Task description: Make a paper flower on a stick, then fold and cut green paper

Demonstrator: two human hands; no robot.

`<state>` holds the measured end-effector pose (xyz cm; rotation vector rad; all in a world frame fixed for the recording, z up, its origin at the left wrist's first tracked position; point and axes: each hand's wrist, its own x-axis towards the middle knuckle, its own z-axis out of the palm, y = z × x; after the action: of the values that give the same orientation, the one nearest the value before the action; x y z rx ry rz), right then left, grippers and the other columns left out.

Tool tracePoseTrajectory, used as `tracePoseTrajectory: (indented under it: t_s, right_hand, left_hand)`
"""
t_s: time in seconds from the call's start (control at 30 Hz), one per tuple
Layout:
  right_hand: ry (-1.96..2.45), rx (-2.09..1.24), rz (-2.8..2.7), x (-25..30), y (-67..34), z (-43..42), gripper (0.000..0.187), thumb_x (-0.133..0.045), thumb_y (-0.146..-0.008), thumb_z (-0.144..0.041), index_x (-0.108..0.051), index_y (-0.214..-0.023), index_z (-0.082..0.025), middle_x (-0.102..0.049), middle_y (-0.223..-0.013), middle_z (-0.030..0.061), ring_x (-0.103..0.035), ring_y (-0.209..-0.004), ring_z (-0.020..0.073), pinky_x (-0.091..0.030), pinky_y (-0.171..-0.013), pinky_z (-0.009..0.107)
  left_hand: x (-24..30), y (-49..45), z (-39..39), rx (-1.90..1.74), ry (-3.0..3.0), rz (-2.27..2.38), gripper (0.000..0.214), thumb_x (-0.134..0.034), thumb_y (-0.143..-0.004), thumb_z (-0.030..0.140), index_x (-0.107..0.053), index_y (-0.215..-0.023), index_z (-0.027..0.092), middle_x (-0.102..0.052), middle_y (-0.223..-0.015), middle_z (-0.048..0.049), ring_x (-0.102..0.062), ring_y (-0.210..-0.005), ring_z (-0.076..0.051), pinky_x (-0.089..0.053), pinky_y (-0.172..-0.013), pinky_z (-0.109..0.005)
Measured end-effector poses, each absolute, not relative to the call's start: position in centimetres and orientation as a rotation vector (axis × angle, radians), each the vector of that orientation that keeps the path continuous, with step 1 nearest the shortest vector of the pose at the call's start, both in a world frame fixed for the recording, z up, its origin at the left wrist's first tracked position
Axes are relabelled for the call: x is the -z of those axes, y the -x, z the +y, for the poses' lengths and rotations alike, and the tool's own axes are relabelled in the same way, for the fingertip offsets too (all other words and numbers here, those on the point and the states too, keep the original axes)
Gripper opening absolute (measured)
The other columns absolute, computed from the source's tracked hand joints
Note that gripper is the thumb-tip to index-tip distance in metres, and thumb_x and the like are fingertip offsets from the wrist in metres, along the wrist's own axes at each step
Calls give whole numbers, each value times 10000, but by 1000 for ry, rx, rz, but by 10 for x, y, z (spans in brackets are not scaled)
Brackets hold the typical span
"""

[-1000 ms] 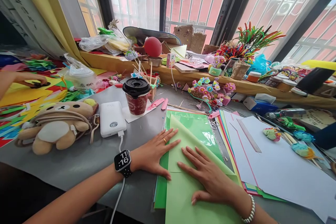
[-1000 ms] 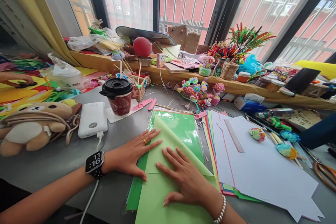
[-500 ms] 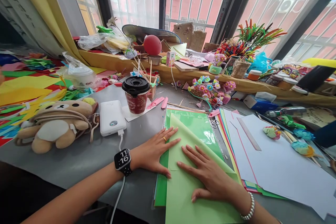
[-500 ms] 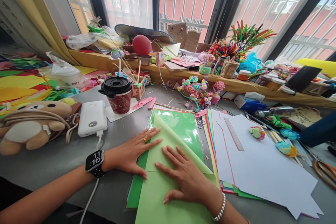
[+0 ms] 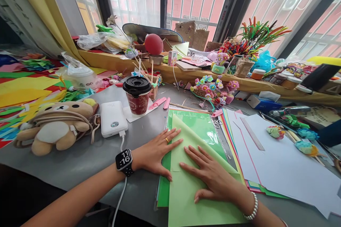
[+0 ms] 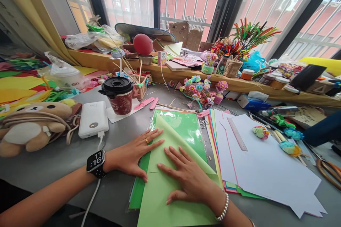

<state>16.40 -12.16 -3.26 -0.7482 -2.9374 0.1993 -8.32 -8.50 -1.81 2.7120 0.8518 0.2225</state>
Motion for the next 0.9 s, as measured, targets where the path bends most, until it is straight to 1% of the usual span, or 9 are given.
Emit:
tracePoseTrajectory:
  t_s: [0.4, 0.63, 0.9]
  right_hand:
    - [748, -190, -2945, 33, -163, -123, 768, -344, -711, -661, -129, -1338, -273, 11, -1419, 59, -32, -1274, 289, -114, -1016, 501]
    - [733, -175, -2922, 33, -163, -124, 760, -359, -709, -655, -177, -1333, -260, 5, -1419, 61, -56, -1272, 298, -122, -1013, 503]
    - [745, -181, -2935, 33, -163, -124, 766, -343, -710, -662, -137, -1337, -273, 15, -1419, 56, -47, -1273, 292, -114, -1016, 501]
  left_hand:
    - [18, 82, -85, -249, -2691, 840, 1016, -539, -525, 684, -135, -1338, 230, -7, -1422, -92, -35, -1269, -337, -32, -1022, -468]
    - [18, 82, -86, -279, -2670, 830, 1006, -543, -521, 683, -143, -1335, 248, -20, -1423, -81, -42, -1267, -346, -31, -1019, -479]
    - [16, 82, -85, -215, -2694, 862, 1009, -537, -528, 683, -141, -1337, 230, -9, -1422, -92, -30, -1271, -329, -33, -1022, -468]
